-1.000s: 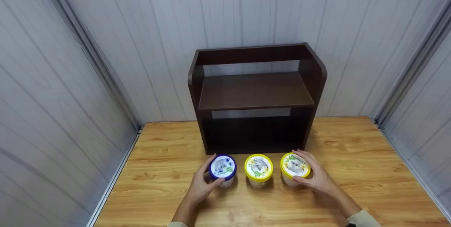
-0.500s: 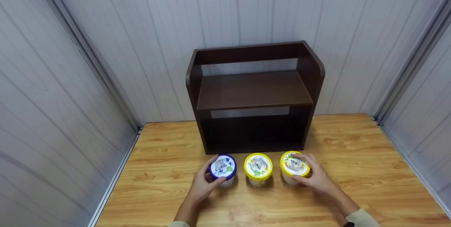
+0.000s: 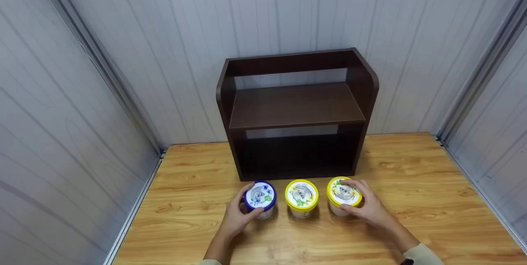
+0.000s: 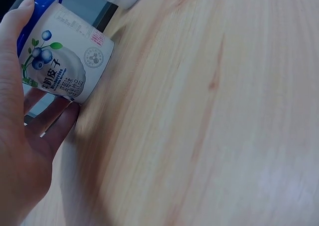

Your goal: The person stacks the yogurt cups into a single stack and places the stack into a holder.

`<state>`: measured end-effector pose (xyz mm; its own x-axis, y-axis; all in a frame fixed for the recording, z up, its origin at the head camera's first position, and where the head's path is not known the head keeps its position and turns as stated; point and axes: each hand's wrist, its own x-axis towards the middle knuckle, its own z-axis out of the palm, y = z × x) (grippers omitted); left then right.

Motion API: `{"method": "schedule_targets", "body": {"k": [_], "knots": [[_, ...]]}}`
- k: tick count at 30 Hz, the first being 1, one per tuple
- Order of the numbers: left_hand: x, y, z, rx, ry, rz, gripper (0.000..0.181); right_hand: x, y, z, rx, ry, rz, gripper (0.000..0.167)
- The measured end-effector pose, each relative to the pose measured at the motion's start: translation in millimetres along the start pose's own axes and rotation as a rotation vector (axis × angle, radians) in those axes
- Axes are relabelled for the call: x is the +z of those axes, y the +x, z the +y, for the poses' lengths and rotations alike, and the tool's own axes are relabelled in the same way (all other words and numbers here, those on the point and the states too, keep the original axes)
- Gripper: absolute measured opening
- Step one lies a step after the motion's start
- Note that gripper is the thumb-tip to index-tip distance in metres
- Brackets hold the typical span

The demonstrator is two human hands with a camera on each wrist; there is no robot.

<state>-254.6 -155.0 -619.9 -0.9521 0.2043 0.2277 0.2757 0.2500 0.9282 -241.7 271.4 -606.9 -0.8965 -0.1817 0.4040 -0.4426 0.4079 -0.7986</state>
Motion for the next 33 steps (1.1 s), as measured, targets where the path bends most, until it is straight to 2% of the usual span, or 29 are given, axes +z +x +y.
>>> {"method": "schedule_targets", "body": {"k": [3, 11, 14, 21, 25, 33], "knots": [[0.5, 1.4, 0.0, 0.007, 0.023, 0.002, 0.079, -1, 0.4, -1, 0.003, 0.001, -0.001, 0.068], [0.8, 1.8, -0.1, 0.009, 0.029, -0.002, 0.079, -6, 1.9, -42, 0.0, -0.01, 0.015, 0.064], [0.2, 2.2, 0.1, 0.008, 0.018, -0.003, 0.079, -7, 4.6, -38, -0.002, -0.002, 0.019, 0.065], [-0.8, 1.6, 0.6, 0.007, 0.006, -0.005, 0.08, -8, 12.6, -12, -0.028, -0.003, 0.022, 0.07], [-0.5, 1.6, -0.6, 0.0, -0.014, -0.009, 0.079, -12, 16.7, -12, -0.041, 0.013, 0.008, 0.071], [-0.2, 1.2, 0.6, -0.034, -0.086, -0.011, 0.084, -15, 32.1, -19, -0.107, -0.007, 0.039, 0.071]]}}
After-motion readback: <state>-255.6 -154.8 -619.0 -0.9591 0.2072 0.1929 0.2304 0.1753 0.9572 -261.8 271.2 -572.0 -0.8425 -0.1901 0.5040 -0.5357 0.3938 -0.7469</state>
